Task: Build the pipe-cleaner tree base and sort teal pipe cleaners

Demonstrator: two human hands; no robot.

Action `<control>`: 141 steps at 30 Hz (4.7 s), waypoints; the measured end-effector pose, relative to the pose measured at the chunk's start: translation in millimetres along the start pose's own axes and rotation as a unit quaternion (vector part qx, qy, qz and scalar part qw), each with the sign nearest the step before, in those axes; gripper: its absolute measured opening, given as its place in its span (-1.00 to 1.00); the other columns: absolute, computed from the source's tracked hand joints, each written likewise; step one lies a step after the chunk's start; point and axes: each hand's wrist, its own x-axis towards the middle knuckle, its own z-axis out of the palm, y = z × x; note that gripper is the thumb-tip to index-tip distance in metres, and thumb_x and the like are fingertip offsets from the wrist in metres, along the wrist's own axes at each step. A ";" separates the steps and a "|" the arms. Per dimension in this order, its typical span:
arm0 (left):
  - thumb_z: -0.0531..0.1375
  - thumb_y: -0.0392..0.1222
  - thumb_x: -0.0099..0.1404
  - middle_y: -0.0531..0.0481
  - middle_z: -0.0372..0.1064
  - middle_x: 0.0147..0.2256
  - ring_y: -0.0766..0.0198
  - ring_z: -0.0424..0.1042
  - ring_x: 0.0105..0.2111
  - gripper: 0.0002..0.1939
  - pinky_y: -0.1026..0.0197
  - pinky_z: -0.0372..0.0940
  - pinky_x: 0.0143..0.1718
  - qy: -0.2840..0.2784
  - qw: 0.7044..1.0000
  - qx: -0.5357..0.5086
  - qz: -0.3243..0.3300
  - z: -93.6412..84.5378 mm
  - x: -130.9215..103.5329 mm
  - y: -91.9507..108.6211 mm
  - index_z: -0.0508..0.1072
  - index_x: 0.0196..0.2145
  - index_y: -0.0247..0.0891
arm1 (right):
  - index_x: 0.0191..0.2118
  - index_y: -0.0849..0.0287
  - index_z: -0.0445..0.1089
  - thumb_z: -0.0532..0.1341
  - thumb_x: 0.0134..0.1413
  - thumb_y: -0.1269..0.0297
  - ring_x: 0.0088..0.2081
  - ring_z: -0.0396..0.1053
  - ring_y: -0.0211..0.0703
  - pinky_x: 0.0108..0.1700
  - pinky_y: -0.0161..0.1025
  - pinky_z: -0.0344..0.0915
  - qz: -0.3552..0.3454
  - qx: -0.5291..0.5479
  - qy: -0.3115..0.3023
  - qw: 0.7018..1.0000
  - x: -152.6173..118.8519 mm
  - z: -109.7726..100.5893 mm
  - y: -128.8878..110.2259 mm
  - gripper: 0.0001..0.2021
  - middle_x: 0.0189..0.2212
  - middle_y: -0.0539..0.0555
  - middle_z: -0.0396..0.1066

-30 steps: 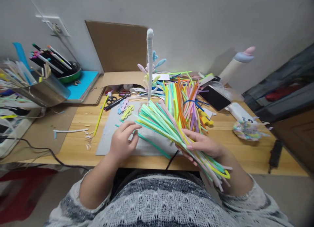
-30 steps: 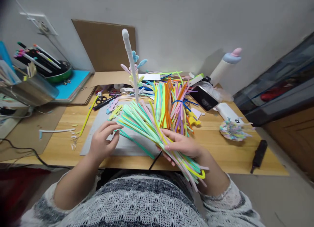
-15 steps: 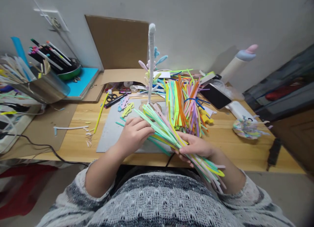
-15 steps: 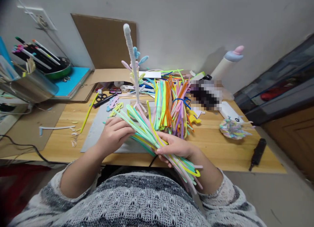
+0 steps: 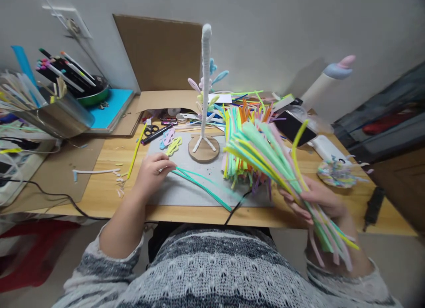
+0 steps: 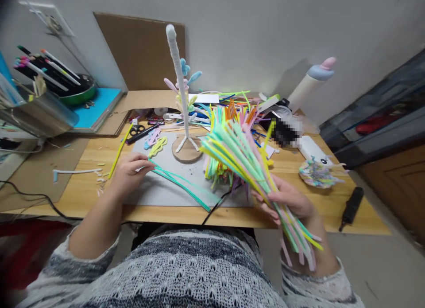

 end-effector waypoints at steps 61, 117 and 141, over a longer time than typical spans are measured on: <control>0.24 -0.07 0.16 0.00 0.29 -0.31 0.29 0.34 -0.35 -0.69 0.21 0.27 -0.30 0.033 0.909 -0.337 -0.241 12.1 11.9 96.0 0.28 -0.20 -0.22 | -0.15 0.23 0.15 0.18 0.02 0.22 -0.67 0.32 -0.38 -0.75 -0.48 0.23 -0.023 0.108 -0.159 0.981 48.0 38.9 12.9 -0.69 -0.40 0.04 0.36; 0.10 -0.14 0.32 -0.01 0.38 -0.34 0.19 0.25 -0.29 -0.86 0.14 0.00 -0.26 -0.121 0.979 0.058 0.151 -2.8 14.4 112.6 0.43 -0.34 -0.17 | -0.11 0.22 0.26 0.21 0.08 0.18 -0.54 0.25 -0.42 -0.56 -0.46 0.22 0.123 -0.248 -0.246 0.929 78.3 83.9 6.7 -0.70 -0.43 -0.04 0.33; 0.04 -0.28 0.32 -0.06 0.38 -0.42 0.24 0.31 -0.40 -0.76 0.20 0.21 -0.38 -0.115 0.979 -0.028 0.165 -3.5 7.5 89.8 0.47 -0.14 -0.14 | 0.11 0.13 0.16 0.19 0.13 0.14 -0.67 0.16 -0.51 -0.68 -0.53 0.16 0.172 -0.161 -0.218 0.947 67.7 77.9 13.8 -0.55 -0.51 -0.12 0.25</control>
